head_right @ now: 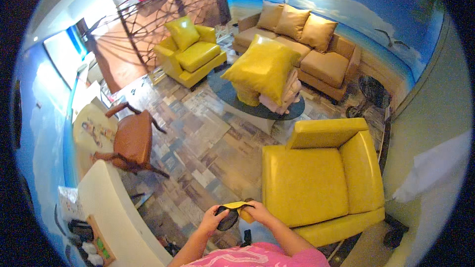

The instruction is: The person wipes a yellow armchair with a dark cloth, cleaning the seat, backrest, and armrests. They lift the seat cushion to wipe the underside and continue cleaning the chair's surfaces.

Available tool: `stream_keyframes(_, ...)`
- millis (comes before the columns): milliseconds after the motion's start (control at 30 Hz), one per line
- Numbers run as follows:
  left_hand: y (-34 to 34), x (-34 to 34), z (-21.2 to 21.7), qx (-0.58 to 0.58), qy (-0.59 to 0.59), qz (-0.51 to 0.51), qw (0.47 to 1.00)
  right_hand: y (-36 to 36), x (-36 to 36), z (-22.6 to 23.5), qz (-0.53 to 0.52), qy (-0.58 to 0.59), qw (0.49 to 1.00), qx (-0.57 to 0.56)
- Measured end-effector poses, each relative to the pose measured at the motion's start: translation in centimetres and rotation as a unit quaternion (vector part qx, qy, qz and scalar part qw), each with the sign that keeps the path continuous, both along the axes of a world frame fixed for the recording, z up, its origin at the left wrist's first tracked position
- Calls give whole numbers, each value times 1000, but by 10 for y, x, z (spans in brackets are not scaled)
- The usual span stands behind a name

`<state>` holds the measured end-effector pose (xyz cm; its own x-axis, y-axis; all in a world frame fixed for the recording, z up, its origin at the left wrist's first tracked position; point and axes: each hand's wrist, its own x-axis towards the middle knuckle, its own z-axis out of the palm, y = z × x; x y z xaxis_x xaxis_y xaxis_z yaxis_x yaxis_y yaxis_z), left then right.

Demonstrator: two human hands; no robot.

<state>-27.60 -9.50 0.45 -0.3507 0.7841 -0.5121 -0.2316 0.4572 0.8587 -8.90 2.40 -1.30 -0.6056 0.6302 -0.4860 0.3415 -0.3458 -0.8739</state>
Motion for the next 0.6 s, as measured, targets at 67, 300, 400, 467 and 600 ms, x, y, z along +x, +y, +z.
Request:
stream_keyframes(67, 38, -14, -14, 22, -38, 21, 999, 27, -8, -22, -84, 65, 990, -90)
stream_keyframes(300, 199, -52, -39, 19, 113, -55, 992, 176, -60, 6, -109, 117, 983, -94)
stream_keyframes(400, 283, -50, 7, 44, 168, -105, 979, 243, -63, 15, -94, 42, 994, -22)
stream_keyframes(467, 339, -55, 13, 91, 118, -102, 984, 285, -67, 15, -160, 6, 987, -5)
stream_keyframes(600, 433, -61, 33, 145, 67, -125, 979, 368, -71, 29, -296, 18, 948, 118)
